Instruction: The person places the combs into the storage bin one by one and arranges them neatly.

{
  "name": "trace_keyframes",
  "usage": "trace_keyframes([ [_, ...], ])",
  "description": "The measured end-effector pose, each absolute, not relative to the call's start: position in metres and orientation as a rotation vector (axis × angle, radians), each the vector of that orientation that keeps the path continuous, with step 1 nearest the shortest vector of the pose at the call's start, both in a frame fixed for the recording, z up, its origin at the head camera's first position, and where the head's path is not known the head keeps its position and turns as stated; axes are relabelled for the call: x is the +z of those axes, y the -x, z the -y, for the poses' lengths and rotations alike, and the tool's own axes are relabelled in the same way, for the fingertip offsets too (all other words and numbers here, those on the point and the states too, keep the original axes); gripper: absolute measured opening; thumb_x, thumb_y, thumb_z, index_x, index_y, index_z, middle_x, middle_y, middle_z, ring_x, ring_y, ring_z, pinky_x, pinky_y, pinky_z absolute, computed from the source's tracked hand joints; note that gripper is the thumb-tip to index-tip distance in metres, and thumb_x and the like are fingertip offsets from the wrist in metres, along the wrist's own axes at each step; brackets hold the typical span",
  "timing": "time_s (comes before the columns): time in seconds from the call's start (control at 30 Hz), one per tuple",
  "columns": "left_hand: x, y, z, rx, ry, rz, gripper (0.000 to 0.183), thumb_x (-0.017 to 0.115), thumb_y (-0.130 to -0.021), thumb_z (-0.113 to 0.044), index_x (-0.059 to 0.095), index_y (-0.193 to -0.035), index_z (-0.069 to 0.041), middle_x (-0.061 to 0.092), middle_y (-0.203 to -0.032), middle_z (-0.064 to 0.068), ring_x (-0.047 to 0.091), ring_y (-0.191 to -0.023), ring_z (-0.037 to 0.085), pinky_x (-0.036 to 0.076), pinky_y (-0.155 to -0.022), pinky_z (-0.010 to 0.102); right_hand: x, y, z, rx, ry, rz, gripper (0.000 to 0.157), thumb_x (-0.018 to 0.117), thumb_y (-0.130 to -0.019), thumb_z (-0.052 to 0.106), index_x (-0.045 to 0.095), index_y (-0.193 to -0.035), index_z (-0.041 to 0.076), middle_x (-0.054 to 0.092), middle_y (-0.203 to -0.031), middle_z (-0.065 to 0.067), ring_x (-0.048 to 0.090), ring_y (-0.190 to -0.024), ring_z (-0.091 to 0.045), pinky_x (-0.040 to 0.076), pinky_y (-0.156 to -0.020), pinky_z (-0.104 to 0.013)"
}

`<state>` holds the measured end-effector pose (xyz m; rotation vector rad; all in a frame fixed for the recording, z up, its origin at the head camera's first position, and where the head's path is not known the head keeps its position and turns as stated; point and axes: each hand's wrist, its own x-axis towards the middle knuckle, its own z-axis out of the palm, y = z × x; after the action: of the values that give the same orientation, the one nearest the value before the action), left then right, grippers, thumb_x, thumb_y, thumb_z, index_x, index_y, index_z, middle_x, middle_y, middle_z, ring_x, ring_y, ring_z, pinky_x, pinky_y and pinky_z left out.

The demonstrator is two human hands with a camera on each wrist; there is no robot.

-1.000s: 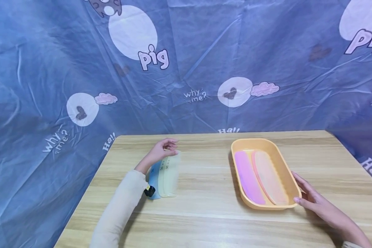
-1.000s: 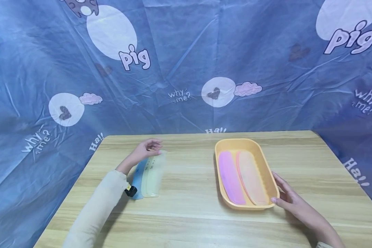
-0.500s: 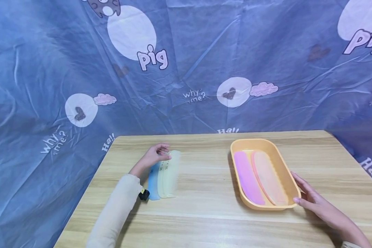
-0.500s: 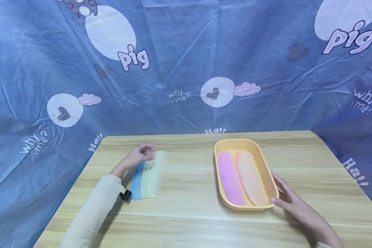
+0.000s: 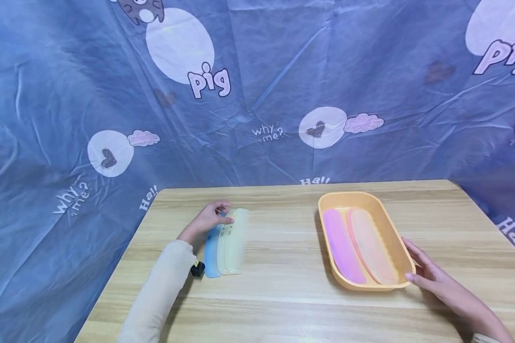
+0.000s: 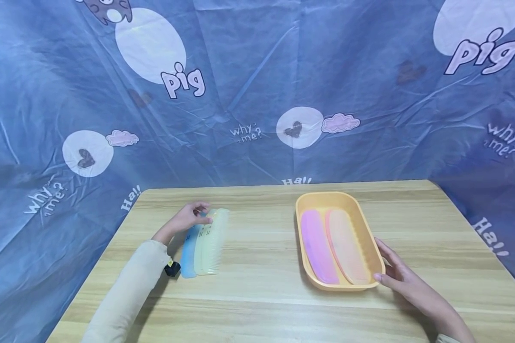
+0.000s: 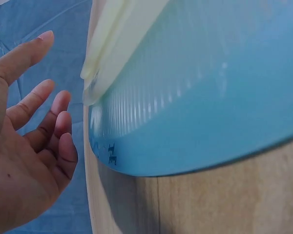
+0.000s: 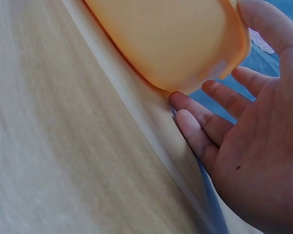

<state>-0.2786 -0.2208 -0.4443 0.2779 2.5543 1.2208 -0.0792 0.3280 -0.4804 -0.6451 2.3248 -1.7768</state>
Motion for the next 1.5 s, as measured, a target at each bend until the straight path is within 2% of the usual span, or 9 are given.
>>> trace_keyframes([
  [0.33,-0.447,0.29,0.218,1.151,-0.241,-2.572,0.054,0.074,-0.085,-0.024,0.054,-0.133,-0.009,0.055,-0.113,0.011,0.051,-0.099,0.024,0.043,-0.081,0.035,-0.481,0.082,-0.324,-1.815,0.671,-2.294,0.076,0.038,-0.095,-0.014,-0.004,-0.155,0.007,0.018,-0.149,0.032,0.033,-0.126,0.02,0.037,-0.092,-0.005],
  [0.57,-0.447,0.298,0.212,1.149,-0.257,-2.557,0.054,0.075,-0.083,-0.022,0.056,-0.13,-0.005,0.053,-0.092,0.004,0.047,-0.083,0.02,0.039,-0.076,0.032,-0.48,0.08,-0.324,-1.8,0.646,-2.31,0.076,0.038,-0.096,-0.013,-0.004,-0.155,0.009,0.017,-0.149,0.031,0.032,-0.127,0.021,0.036,-0.092,-0.004],
  [0.97,-0.451,0.307,0.206,1.094,-0.268,-2.521,0.057,0.075,-0.083,-0.024,0.055,-0.134,-0.005,0.041,-0.071,-0.001,0.037,-0.065,0.015,0.033,-0.063,0.029,-0.481,0.081,-0.322,-1.804,0.651,-2.323,0.076,0.038,-0.095,-0.014,-0.004,-0.155,0.007,0.018,-0.15,0.031,0.031,-0.128,0.02,0.036,-0.092,-0.004],
  [1.0,-0.451,0.307,0.206,1.085,-0.265,-2.522,0.058,0.075,-0.083,-0.025,0.055,-0.134,-0.006,0.041,-0.071,0.0,0.036,-0.065,0.016,0.032,-0.062,0.029,-0.481,0.08,-0.322,-1.803,0.651,-2.323,0.076,0.038,-0.095,-0.013,-0.004,-0.155,0.007,0.018,-0.15,0.031,0.031,-0.128,0.021,0.035,-0.092,-0.004],
  [1.07,-0.45,0.307,0.205,1.064,-0.247,-2.533,0.059,0.076,-0.083,-0.026,0.055,-0.135,-0.007,0.05,-0.08,0.002,0.041,-0.071,0.017,0.034,-0.066,0.029,-0.481,0.08,-0.321,-1.8,0.645,-2.327,0.075,0.038,-0.095,-0.013,-0.003,-0.155,0.008,0.018,-0.15,0.031,0.031,-0.128,0.021,0.035,-0.093,-0.003],
  [1.13,-0.45,0.306,0.205,1.042,-0.231,-2.544,0.06,0.076,-0.082,-0.027,0.055,-0.135,-0.008,0.06,-0.1,0.007,0.048,-0.083,0.019,0.04,-0.073,0.031,-0.481,0.08,-0.321,-1.795,0.631,-2.335,0.075,0.038,-0.096,-0.013,-0.003,-0.155,0.009,0.018,-0.15,0.031,0.031,-0.128,0.021,0.035,-0.092,-0.003],
  [1.23,-0.45,0.307,0.204,1.003,-0.218,-2.562,0.06,0.076,-0.082,-0.029,0.055,-0.135,-0.009,0.055,-0.134,0.012,0.052,-0.108,0.023,0.044,-0.091,0.037,-0.481,0.08,-0.32,-1.795,0.621,-2.335,0.076,0.039,-0.096,-0.013,-0.004,-0.155,0.009,0.018,-0.149,0.032,0.031,-0.127,0.021,0.035,-0.092,-0.003],
  [1.3,-0.45,0.308,0.204,0.978,-0.23,-2.569,0.061,0.076,-0.082,-0.029,0.055,-0.135,-0.009,0.051,-0.14,0.015,0.052,-0.117,0.027,0.044,-0.096,0.042,-0.481,0.079,-0.319,-1.797,0.625,-2.335,0.076,0.039,-0.095,-0.013,-0.004,-0.155,0.009,0.018,-0.149,0.032,0.03,-0.127,0.022,0.035,-0.092,-0.003],
  [1.5,-0.451,0.312,0.201,0.941,-0.24,-2.584,0.062,0.078,-0.081,-0.031,0.055,-0.135,-0.01,0.049,-0.144,0.016,0.045,-0.132,0.034,0.042,-0.104,0.047,-0.48,0.08,-0.318,-1.804,0.647,-2.341,0.076,0.039,-0.095,-0.014,-0.004,-0.155,0.007,0.018,-0.149,0.031,0.03,-0.128,0.021,0.034,-0.093,-0.003],
])
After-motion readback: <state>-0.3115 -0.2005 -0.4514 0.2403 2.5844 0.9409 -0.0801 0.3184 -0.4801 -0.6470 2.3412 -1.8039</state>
